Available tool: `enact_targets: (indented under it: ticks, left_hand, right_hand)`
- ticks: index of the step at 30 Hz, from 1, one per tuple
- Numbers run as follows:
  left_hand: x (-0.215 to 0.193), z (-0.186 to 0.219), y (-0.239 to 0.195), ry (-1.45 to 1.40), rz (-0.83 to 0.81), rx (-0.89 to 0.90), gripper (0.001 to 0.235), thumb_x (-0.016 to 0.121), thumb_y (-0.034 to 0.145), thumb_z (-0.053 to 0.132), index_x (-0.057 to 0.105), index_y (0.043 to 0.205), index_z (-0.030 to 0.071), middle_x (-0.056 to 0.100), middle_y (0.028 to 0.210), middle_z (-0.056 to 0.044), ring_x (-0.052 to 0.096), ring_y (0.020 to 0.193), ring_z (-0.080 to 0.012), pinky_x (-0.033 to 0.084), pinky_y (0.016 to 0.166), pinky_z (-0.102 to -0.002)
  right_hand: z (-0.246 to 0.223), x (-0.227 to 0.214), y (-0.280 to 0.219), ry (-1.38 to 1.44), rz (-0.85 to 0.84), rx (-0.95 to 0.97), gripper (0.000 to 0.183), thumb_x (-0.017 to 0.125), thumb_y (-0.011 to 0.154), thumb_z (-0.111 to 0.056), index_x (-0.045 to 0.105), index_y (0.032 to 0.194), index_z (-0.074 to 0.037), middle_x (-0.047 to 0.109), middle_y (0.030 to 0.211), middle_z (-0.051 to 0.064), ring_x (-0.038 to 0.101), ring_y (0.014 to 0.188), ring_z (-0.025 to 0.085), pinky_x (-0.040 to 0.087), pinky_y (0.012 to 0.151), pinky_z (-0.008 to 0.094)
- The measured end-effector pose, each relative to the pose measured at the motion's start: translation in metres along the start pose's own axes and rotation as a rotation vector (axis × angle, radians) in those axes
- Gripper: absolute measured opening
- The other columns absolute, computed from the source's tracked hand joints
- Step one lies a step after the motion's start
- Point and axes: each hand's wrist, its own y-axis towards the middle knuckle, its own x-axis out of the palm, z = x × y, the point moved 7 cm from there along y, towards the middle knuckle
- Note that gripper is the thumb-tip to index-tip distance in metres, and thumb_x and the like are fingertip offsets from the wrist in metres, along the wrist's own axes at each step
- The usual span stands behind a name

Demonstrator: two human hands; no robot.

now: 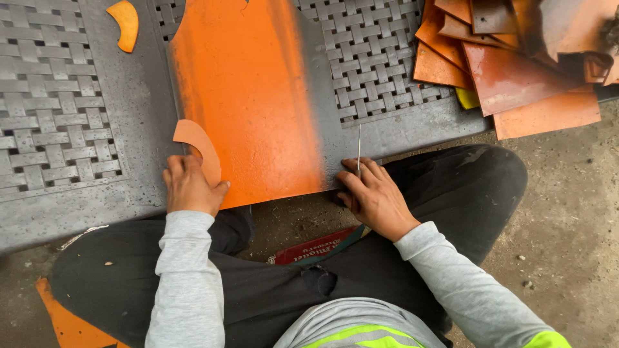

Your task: The person uses a small knife to cut a heart-shaped piece from an orange leather sheet placed on a cutting board. They trace the outline and carefully cut along the edges, then remove the cut piece.

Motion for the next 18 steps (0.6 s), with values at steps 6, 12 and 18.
enact_targets:
  ticks: [6, 12, 18]
  left_hand:
    - [0.003, -0.009, 0.009, 0.024, 0.000, 0.025, 0.062, 0.089, 0.072, 0.020, 0.061, 0.122, -0.002, 0.048, 0.131, -0.023, 0.048, 0.126, -0.0422, 0.046, 0.108, -0.048]
    - [0.020, -0.001, 0.005, 0.104, -0.007, 0.061, 0.070, 0.087, 0.070, 0.017, 0.054, 0.123, -0.015, 0.048, 0.130, -0.028, 0.050, 0.124, -0.0461, 0.048, 0.107, -0.048]
    - [0.031, 0.008, -0.023, 0.179, -0.131, 0.053, 0.084, 0.089, 0.070, 0.019, 0.045, 0.133, -0.014, 0.043, 0.136, -0.030, 0.049, 0.121, -0.0480, 0.051, 0.103, -0.050]
  right_hand:
    - [0.005, 0.011, 0.001, -0.054, -0.038, 0.021, 0.043, 0.071, 0.079, -0.001, 0.060, 0.121, -0.006, 0.059, 0.133, 0.019, 0.056, 0.122, 0.039, 0.048, 0.096, 0.046]
    - [0.007, 0.015, -0.007, 0.013, -0.081, 0.050, 0.053, 0.070, 0.070, 0.006, 0.058, 0.120, -0.004, 0.056, 0.136, 0.024, 0.055, 0.122, 0.041, 0.050, 0.099, 0.043]
    - [-0.004, -0.001, -0.032, 0.107, -0.134, 0.093, 0.058, 0.071, 0.063, 0.006, 0.057, 0.118, -0.002, 0.059, 0.125, 0.021, 0.056, 0.115, 0.040, 0.051, 0.096, 0.042]
